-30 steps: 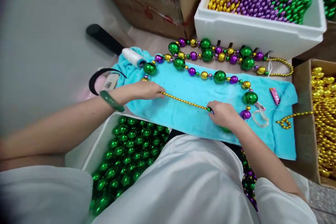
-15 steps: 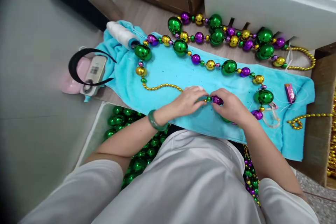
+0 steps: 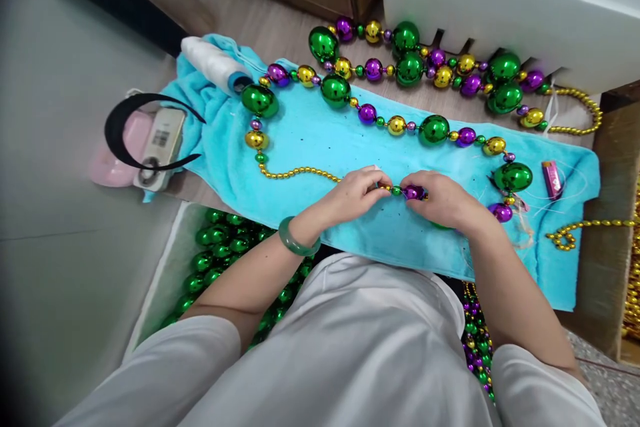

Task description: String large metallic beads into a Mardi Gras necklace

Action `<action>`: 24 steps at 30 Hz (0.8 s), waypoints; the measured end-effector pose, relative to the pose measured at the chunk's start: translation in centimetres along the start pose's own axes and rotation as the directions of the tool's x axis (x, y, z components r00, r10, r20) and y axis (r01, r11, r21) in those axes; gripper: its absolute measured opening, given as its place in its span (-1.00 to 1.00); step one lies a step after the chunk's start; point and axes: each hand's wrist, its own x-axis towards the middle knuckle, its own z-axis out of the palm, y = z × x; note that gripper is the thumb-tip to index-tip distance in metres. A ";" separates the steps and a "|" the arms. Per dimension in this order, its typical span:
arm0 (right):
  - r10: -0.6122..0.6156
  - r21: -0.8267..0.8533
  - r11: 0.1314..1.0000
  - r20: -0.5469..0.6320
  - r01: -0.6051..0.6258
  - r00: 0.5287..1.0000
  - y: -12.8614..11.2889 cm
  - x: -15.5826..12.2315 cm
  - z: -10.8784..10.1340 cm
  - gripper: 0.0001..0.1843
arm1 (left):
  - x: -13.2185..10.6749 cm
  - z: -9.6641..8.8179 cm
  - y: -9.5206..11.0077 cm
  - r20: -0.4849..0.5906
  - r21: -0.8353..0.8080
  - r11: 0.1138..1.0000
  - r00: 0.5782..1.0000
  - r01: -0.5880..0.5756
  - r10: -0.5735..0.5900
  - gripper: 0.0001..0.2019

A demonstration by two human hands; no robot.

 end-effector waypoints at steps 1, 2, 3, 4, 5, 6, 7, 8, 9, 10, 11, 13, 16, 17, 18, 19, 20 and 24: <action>0.009 0.017 1.000 0.002 -0.009 1.000 0.0 0.1 0.1 -0.66 | 0.0 -0.1 -0.2 0.006 -0.024 1.000 1.000 0.002 -0.002 -0.88; 0.016 0.043 0.999 0.002 -0.016 1.000 0.0 0.1 0.3 -0.65 | 0.0 -0.3 -0.3 0.014 -0.057 0.998 1.000 0.007 -0.006 -0.87; 0.021 0.074 0.997 0.005 -0.021 1.000 0.0 0.0 0.3 -0.65 | -0.1 -0.4 -0.5 0.025 -0.098 0.995 1.000 0.018 -0.016 -0.86; 0.024 0.107 0.994 0.009 -0.025 1.000 0.1 0.0 0.4 -0.65 | -0.1 -0.6 -0.7 0.041 -0.146 0.989 0.999 0.037 -0.031 -0.84; 0.026 0.140 0.990 0.012 -0.027 1.000 0.3 0.0 0.5 -0.64 | -0.2 -0.7 -0.9 0.063 -0.197 0.978 0.997 0.063 -0.051 -0.82; 0.027 0.168 0.985 0.014 -0.029 1.000 0.5 0.0 0.5 -0.64 | -0.2 -0.8 -1.1 0.087 -0.247 0.964 0.993 0.095 -0.075 -0.80; 0.028 0.187 0.982 0.013 -0.030 1.000 0.6 0.1 0.6 -0.64 | -0.2 -0.8 -1.2 0.109 -0.290 0.948 0.989 0.129 -0.101 -0.79; 0.027 0.196 0.980 0.009 -0.029 1.000 0.7 0.2 0.7 -0.64 | -0.2 -0.7 -1.3 0.126 -0.325 0.932 0.984 0.159 -0.124 -0.78; 0.022 0.192 0.981 -0.001 -0.021 1.000 0.8 0.3 0.9 -0.65 | -0.1 -0.7 -1.4 0.132 -0.349 0.920 0.981 0.180 -0.142 -0.77; 0.006 0.180 0.984 -0.020 -0.003 1.000 0.8 0.3 1.0 -0.66 | 0.0 -0.5 -1.5 0.123 -0.360 0.914 0.980 0.188 -0.154 -0.77; -0.016 0.160 0.987 -0.050 0.024 0.999 0.7 0.2 1.0 -0.67 | 0.1 -0.4 -1.6 0.103 -0.356 0.916 0.982 0.186 -0.159 -0.78; -0.056 0.126 0.989 -0.151 0.076 0.987 0.7 -0.6 0.8 -0.64 | 0.3 -0.2 -1.7 0.035 -0.322 0.933 0.987 0.163 -0.160 -0.79; 0.016 0.124 0.992 -0.406 0.038 0.914 1.3 -3.4 -0.5 -0.60 | 0.6 0.1 -2.3 -0.049 -0.255 0.955 0.984 0.153 -0.171 -0.79; 0.087 0.129 0.991 -0.499 -0.025 0.862 1.7 -4.8 -1.1 -0.65 | 0.7 0.2 -2.5 -0.058 -0.246 0.955 0.981 0.166 -0.185 -0.78; 0.162 0.134 0.986 -0.569 -0.103 0.806 2.2 -6.4 -1.6 -0.72 | 0.8 0.3 -2.7 -0.058 -0.244 0.953 0.978 0.182 -0.202 -0.76; 0.232 0.137 0.973 -0.609 -0.187 0.759 2.7 -8.0 -1.9 -0.80 | 0.9 0.4 -2.8 -0.054 -0.250 0.947 0.974 0.202 -0.222 -0.75; 0.292 0.136 0.954 -0.614 -0.266 0.733 3.3 -9.5 -2.1 -0.85 | 1.1 0.5 -2.8 -0.049 -0.263 0.939 0.969 0.223 -0.244 -0.74; 0.434 0.079 0.889 -0.457 -0.450 0.776 5.4 -14.1 -1.4 -0.87 | 1.4 0.6 -1.9 -0.024 -0.309 0.906 0.950 0.288 -0.311 -0.73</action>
